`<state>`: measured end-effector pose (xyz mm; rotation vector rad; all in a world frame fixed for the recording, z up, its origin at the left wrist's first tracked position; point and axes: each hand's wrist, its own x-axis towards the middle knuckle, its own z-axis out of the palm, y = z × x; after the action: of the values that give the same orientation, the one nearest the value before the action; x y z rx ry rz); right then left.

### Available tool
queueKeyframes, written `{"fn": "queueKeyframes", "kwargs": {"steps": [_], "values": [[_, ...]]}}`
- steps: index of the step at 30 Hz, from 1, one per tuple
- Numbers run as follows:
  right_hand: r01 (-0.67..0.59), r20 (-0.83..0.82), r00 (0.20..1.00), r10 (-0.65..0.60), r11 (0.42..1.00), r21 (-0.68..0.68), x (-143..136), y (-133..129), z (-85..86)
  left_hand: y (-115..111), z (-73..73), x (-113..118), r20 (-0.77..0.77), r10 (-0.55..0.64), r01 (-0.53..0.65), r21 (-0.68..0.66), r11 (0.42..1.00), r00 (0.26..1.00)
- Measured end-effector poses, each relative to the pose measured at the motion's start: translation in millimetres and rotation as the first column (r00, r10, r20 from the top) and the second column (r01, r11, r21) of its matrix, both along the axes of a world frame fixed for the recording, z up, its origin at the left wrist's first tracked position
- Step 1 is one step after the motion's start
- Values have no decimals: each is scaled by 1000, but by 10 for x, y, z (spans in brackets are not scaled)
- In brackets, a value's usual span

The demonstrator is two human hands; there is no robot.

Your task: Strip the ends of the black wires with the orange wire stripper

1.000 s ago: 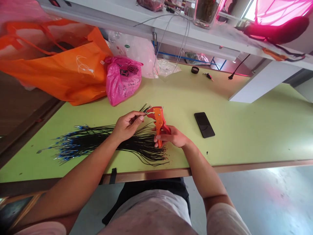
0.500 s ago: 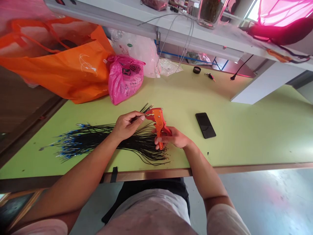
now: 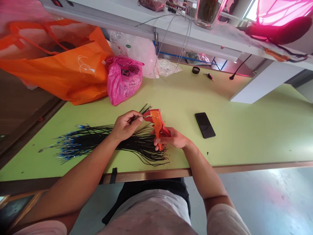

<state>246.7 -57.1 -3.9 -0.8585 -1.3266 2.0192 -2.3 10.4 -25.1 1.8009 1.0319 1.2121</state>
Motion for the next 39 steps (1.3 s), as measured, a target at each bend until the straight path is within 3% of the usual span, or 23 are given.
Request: {"fn": "queueKeyframes", "kwargs": {"steps": [10, 22, 39], "values": [[8, -2, 1000, -8, 1000, -5, 1, 9, 13, -26, 66, 5, 82, 14, -13, -5, 1000, 997], [0, 33, 999, -1, 1000, 18, -28, -9, 31, -27, 62, -8, 36, -33, 33, -1, 999, 999], [49, 43, 998, -50, 999, 16, -91, -42, 50, -45, 82, -28, 3, 3, -3, 96, 995, 1000]]}}
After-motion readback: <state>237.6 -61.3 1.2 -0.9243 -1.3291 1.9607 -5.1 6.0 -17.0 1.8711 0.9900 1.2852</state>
